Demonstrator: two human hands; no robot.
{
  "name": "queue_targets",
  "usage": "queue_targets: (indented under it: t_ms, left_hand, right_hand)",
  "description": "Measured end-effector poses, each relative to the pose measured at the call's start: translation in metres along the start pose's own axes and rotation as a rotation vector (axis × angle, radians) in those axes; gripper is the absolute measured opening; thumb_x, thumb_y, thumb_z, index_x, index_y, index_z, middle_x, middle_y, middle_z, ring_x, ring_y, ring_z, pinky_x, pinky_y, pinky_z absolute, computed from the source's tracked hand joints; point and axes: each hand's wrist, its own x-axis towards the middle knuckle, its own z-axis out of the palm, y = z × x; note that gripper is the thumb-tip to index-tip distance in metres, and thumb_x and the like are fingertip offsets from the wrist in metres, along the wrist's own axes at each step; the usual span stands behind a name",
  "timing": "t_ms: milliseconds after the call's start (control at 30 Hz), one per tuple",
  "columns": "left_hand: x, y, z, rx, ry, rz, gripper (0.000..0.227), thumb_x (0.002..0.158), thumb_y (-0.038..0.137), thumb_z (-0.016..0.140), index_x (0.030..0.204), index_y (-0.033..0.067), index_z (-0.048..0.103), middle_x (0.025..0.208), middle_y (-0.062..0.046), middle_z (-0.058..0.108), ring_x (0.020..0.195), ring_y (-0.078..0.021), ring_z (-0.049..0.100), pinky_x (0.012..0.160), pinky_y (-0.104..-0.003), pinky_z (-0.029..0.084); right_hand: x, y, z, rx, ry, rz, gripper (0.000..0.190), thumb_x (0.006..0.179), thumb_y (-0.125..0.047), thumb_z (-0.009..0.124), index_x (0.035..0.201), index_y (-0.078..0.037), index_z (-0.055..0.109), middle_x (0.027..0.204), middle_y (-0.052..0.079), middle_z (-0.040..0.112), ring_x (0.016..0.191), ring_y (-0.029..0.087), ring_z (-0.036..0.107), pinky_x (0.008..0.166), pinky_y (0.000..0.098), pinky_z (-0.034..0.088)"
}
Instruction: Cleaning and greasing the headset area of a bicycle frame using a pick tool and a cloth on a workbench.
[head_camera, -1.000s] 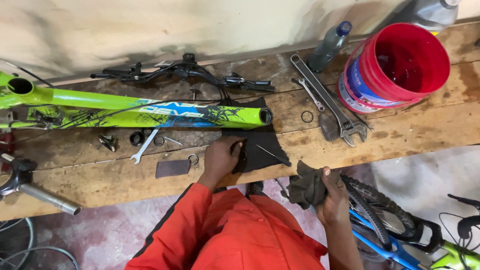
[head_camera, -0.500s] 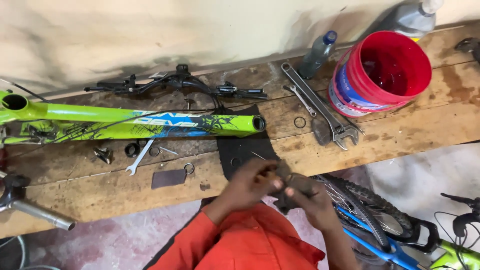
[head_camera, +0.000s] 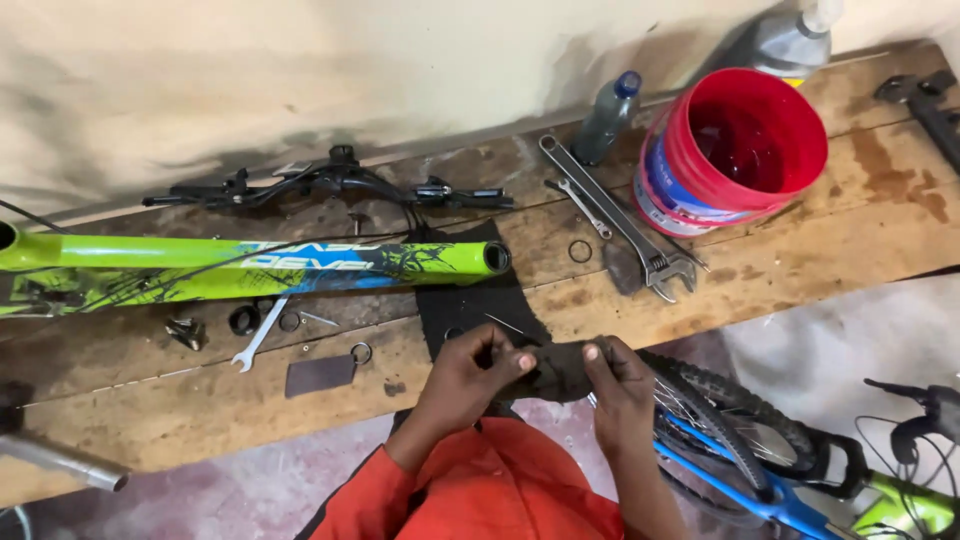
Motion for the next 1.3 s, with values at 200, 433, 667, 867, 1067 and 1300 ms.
queue_targets:
  t_ms: [200,433,667,867,1067,1300]
  left_hand:
    - [-0.004,0.000,-0.008,-0.015,-0.190,-0.007,0.017,0.090,0.021,0.066,0.081,0.0155,0.052,0.079,0.001,0.055,0.074,-0.0104,0.050,0.060,-0.028,0.036]
    - [-0.004,0.003,0.005,-0.142,-0.213,-0.008,0.021,0.095,0.028,0.063,0.087,0.0083,0.062,0.070,-0.002,0.056,0.059,-0.0112,0.053,0.052,-0.027,0.042]
    - [0.005,-0.002,0.005,-0.146,-0.084,0.107,0.015,0.095,0.023,0.064,0.087,0.0101,0.065,0.088,-0.003,0.059,0.084,-0.0161,0.057,0.074,-0.031,0.044]
    - [0.002,-0.003,0.013,-0.305,-0.198,-0.070,0.013,0.091,0.018,0.066,0.100,0.0083,0.066,0.092,-0.007,0.067,0.081,-0.0170,0.064,0.070,-0.029,0.051]
    - [0.004,0.006,0.020,-0.286,-0.358,0.021,0.024,0.089,0.019,0.067,0.111,0.0105,0.064,0.100,-0.002,0.062,0.090,-0.0136,0.057,0.079,-0.027,0.042]
    - [0.003,0.015,0.008,-0.082,-0.328,-0.062,0.008,0.094,0.015,0.066,0.094,0.0079,0.062,0.080,-0.002,0.062,0.073,-0.0108,0.059,0.065,-0.027,0.050]
  right_hand:
    - [0.005,-0.002,0.011,0.285,0.050,0.096,0.031,0.095,-0.018,0.061,0.069,-0.011,0.047,0.066,-0.003,0.038,0.062,0.011,0.034,0.056,0.0266,0.028]
    - [0.015,0.008,0.002,0.398,0.027,0.151,0.015,0.089,-0.011,0.067,0.098,0.000,0.066,0.085,0.007,0.063,0.076,0.017,0.059,0.067,0.0280,0.047]
    - [0.013,0.021,-0.009,0.391,0.181,0.124,0.008,0.087,-0.005,0.067,0.095,-0.004,0.067,0.092,0.010,0.067,0.084,0.023,0.063,0.072,0.0342,0.052]
    - [0.008,-0.007,-0.024,-0.067,0.046,-0.114,0.021,0.097,-0.027,0.055,0.096,-0.009,0.066,0.101,0.006,0.065,0.096,0.019,0.061,0.079,0.0330,0.049]
    - [0.005,-0.017,-0.019,-0.086,-0.397,-0.082,0.026,0.091,-0.030,0.062,0.105,-0.008,0.063,0.091,0.005,0.063,0.078,0.017,0.060,0.066,0.0293,0.049]
    - [0.002,0.003,-0.022,0.191,-0.306,-0.088,0.009,0.090,-0.001,0.056,0.082,-0.001,0.060,0.068,0.009,0.065,0.060,0.016,0.061,0.056,0.0270,0.049]
